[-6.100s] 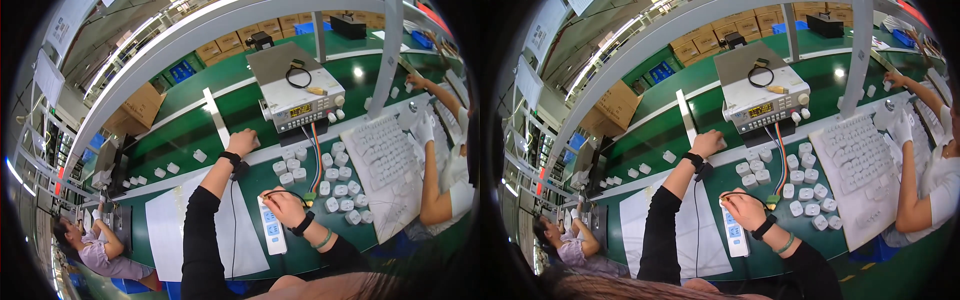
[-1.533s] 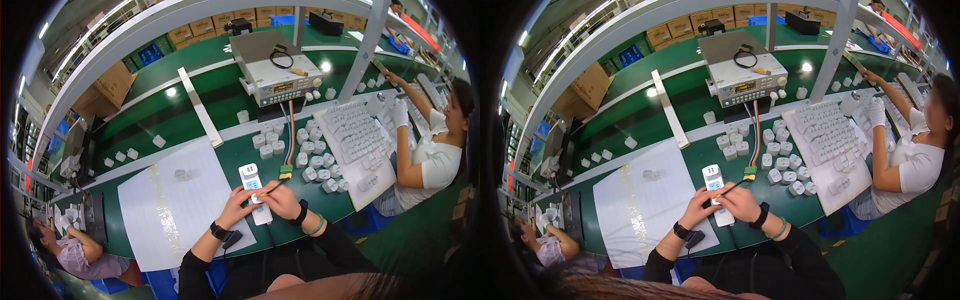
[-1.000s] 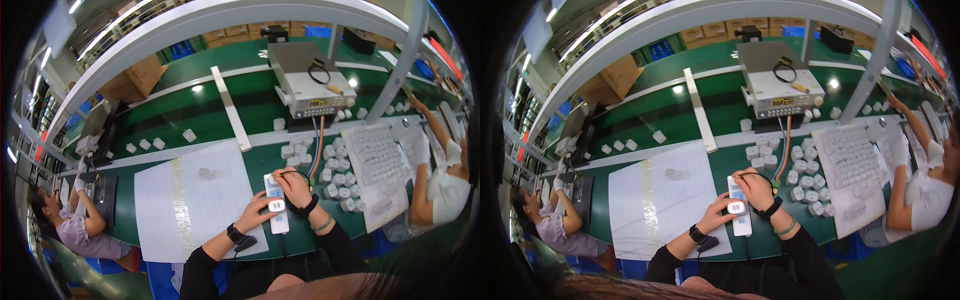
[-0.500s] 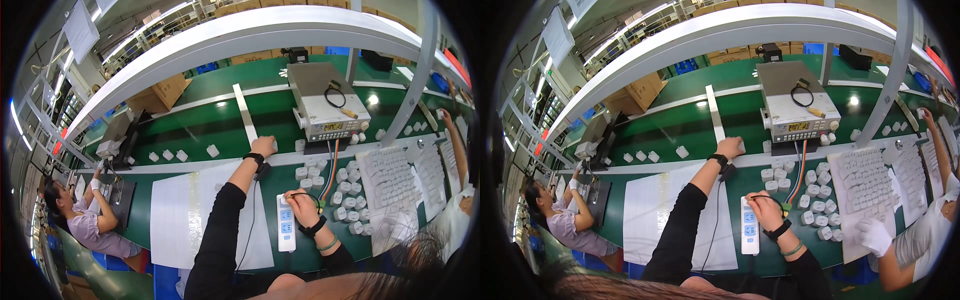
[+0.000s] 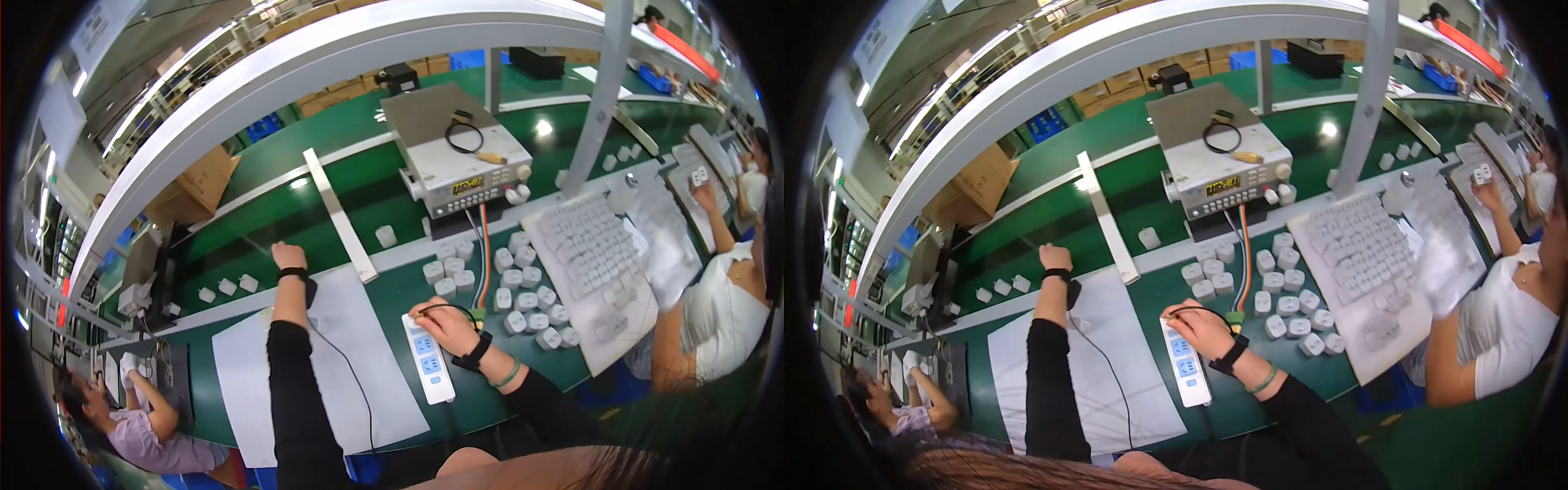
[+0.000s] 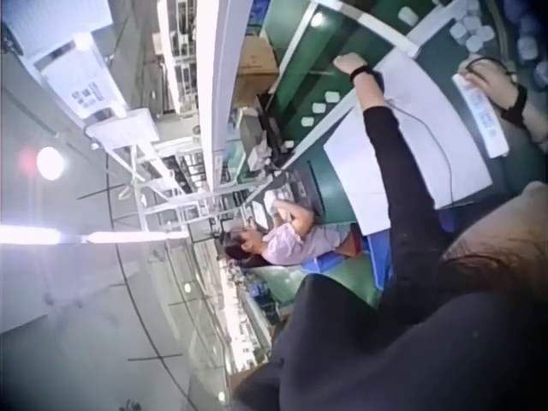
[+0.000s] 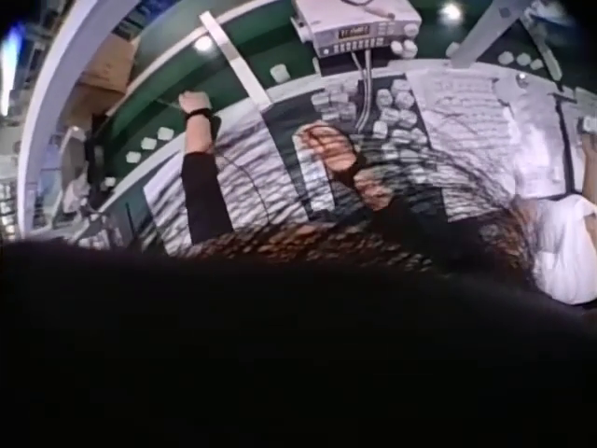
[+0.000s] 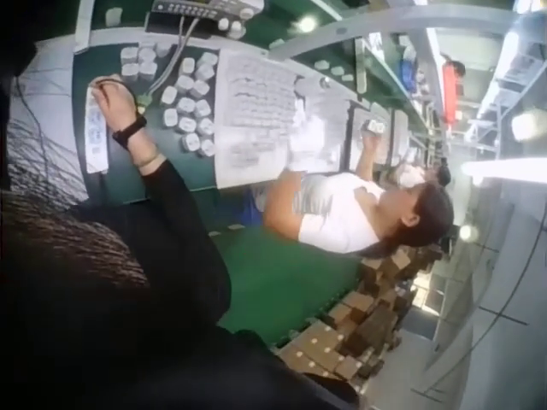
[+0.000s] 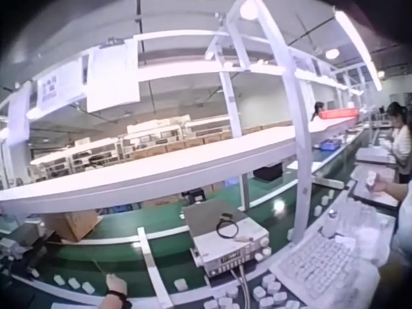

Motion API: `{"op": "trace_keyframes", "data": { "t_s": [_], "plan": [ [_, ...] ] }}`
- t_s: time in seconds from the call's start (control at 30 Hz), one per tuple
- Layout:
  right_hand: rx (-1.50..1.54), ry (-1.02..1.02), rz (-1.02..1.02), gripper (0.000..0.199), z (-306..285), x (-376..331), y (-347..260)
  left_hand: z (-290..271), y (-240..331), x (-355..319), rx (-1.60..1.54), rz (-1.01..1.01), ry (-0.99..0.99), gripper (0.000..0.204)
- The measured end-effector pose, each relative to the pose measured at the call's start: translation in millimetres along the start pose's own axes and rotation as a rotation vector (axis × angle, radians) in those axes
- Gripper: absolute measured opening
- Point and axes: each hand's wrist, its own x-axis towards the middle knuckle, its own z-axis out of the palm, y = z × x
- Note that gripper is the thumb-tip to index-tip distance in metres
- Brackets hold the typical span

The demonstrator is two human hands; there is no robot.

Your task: The person picks up a power adapter from the conveyor belt, plugs it into a power strip, and touches a probe to it. After testing, the person removes the adapter and places it back on the conveyor belt before repeating the process.

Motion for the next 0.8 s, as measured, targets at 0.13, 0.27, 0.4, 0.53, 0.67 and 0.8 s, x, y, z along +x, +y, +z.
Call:
{"op": "trace_keyframes", "data": {
  "t_s": [0.13, 0.27, 0.4, 0.53, 0.67, 0.8],
  "plan": [
    [0.041, 0.001, -0.054, 0.014, -3, 0, 15, -44, -5, -63, -0.825, 0.199, 0.341, 0.024],
    [0.005, -0.010, 0.000, 0.014, -13, -1, 9, -55, 38, -160, -2.120, 0.409, 0.063, 0.047],
    [-0.020, -0.006, 0.030, 0.015, -6, 3, 2, -38, 105, -272, -2.318, 0.449, -0.318, 0.049],
    [-0.002, 0.027, 0.012, 0.017, -1, -2, 6, -57, 126, -293, -1.763, 0.644, -0.040, 0.040],
    [-0.025, 0.065, -0.037, 0.017, -6, -5, 7, -52, 136, -291, -1.418, 0.818, 0.318, 0.038],
    [-0.022, 0.042, -0.039, 0.016, -4, -5, 3, -46, 142, -295, -1.551, 0.839, 0.295, 0.041]
  ]
}}
